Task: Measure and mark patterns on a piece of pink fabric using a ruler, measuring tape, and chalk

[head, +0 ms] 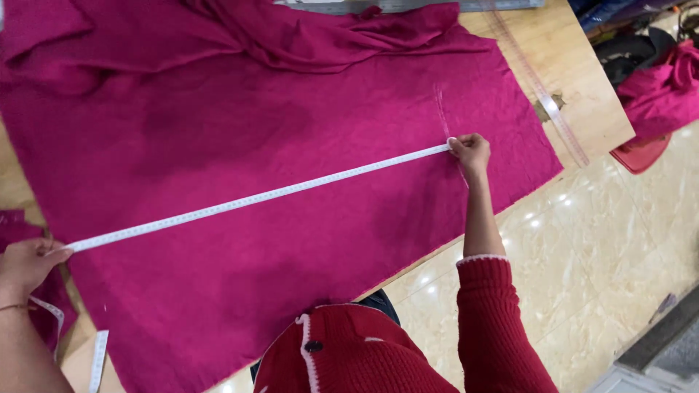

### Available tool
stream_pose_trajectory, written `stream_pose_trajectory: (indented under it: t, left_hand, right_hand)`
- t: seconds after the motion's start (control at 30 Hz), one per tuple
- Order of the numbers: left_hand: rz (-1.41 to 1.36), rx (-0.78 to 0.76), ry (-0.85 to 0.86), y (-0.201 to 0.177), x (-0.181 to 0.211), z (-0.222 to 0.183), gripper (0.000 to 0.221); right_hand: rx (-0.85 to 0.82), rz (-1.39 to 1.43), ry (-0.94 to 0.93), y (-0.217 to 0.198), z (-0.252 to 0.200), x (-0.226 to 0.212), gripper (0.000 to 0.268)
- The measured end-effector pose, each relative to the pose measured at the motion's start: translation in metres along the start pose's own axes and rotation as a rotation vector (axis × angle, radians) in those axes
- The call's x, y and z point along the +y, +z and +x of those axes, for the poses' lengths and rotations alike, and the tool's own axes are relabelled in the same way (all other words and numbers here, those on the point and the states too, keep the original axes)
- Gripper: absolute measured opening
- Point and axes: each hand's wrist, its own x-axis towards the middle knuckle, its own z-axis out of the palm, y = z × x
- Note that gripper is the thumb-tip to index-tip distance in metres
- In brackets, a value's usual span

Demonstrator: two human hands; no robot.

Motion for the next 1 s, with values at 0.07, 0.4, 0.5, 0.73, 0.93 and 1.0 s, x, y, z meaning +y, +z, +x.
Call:
stream_pose_trajectory:
  t: [0.07,0.4,0.5,0.73,0.93,1.0]
  left_hand:
    - [-0.086,0.001,0.082,0.006,0.000,0.007,0.021]
    - [-0.384,-0.064,0.101,0.022,-0.013,0.012,0.017]
    - [-0.441,-0.090,0.097,0.026,-0.017,0.016,0.019]
    - [-0.465,-0.103,0.109,0.027,-0.021,0.018,0.021]
    - [-0.587,-0.084,0.183,0.031,-0.023,0.022,0.019]
    - [-0.193,-0.054,0.201,0.021,-0.025,0.025,0.012]
  right_hand:
    - [0.027,-0.183,0.038,0.001,-0.017,-0.020,0.018]
    - [0.174,-0.328,-0.371,-0.003,-0.053,-0.005,0.013]
    - [0.060,-0.424,-0.555,0.015,-0.089,-0.014,0.011]
    - [0.010,-0.476,-0.547,0.026,-0.110,-0.021,0.010]
    - [0.039,-0.430,-0.663,0.023,-0.094,-0.001,0.013]
    - [0.000,-0.444,-0.685,0.015,-0.091,0.002,0.011]
